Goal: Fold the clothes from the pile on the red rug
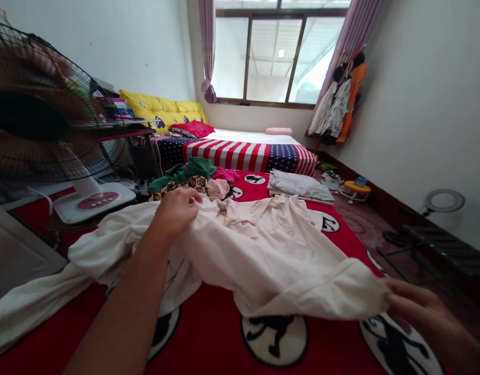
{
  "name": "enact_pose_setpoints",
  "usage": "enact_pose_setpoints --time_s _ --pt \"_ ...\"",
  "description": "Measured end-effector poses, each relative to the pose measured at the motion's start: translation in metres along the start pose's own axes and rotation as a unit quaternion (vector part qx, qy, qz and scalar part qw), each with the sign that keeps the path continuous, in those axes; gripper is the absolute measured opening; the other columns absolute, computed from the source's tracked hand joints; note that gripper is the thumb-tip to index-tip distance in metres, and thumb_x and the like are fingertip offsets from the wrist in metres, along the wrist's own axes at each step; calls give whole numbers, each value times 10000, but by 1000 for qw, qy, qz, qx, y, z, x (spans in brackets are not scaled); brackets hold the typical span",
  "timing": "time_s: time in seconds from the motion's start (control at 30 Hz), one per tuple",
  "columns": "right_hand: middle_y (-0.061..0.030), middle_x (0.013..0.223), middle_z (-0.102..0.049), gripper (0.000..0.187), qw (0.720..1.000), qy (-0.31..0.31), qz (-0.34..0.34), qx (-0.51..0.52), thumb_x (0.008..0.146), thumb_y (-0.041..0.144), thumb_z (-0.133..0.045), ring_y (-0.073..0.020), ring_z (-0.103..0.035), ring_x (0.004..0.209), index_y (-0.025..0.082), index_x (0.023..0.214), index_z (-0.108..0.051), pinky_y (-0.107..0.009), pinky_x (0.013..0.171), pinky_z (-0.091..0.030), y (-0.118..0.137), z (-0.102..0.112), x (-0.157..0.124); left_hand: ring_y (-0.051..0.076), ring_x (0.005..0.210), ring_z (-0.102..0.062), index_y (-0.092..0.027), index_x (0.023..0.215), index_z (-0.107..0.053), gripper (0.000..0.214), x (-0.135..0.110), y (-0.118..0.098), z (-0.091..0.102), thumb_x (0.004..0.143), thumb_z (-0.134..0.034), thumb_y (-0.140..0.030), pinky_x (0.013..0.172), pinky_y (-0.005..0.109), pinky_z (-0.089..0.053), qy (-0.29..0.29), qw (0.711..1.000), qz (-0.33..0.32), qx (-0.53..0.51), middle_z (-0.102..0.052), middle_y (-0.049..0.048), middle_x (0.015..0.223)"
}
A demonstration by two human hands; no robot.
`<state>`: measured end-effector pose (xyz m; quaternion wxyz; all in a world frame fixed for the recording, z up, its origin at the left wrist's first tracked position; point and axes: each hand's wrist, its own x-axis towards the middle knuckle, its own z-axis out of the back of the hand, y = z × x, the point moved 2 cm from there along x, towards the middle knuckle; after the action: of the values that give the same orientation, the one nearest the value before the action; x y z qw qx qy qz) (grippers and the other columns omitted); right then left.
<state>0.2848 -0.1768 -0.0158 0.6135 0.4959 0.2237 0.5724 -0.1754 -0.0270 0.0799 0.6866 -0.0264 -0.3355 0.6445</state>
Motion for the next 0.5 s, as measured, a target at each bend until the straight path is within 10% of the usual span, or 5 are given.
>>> enact_pose_setpoints --time_s 0.17,0.37,0.5 --pt "-77 1052 -698 347 968 137 36 -209 663 480 -731 -174 -629 604 274 941 -739 -306 569 -543 8 -19 -5 221 752 -591 -184 806 -727 170 -15 -30 2 679 -639 -256 708 291 -431 51 994 -76 -53 -661 67 809" --pt "-65 1292 -588 510 928 293 101 -207 606 234 -773 -281 -552 1186 323 1102 -693 -406 1012 -443 26 -61 -19 185 628 -618 -203 800 -710 209 -82 -90 -17 751 -643 -395 576 254 -433 513 825 -184 -150 -681 21 684" --pt "-67 1340 -556 513 929 269 118 -224 651 165 -689 -285 -526 1224 328 1138 -677 -423 1007 -447 15 -60 -20 278 881 -629 -198 888 -710 231 -115 -75 -29 660 -691 -229 788 358 -464 449 855 -240 95 -697 88 928"
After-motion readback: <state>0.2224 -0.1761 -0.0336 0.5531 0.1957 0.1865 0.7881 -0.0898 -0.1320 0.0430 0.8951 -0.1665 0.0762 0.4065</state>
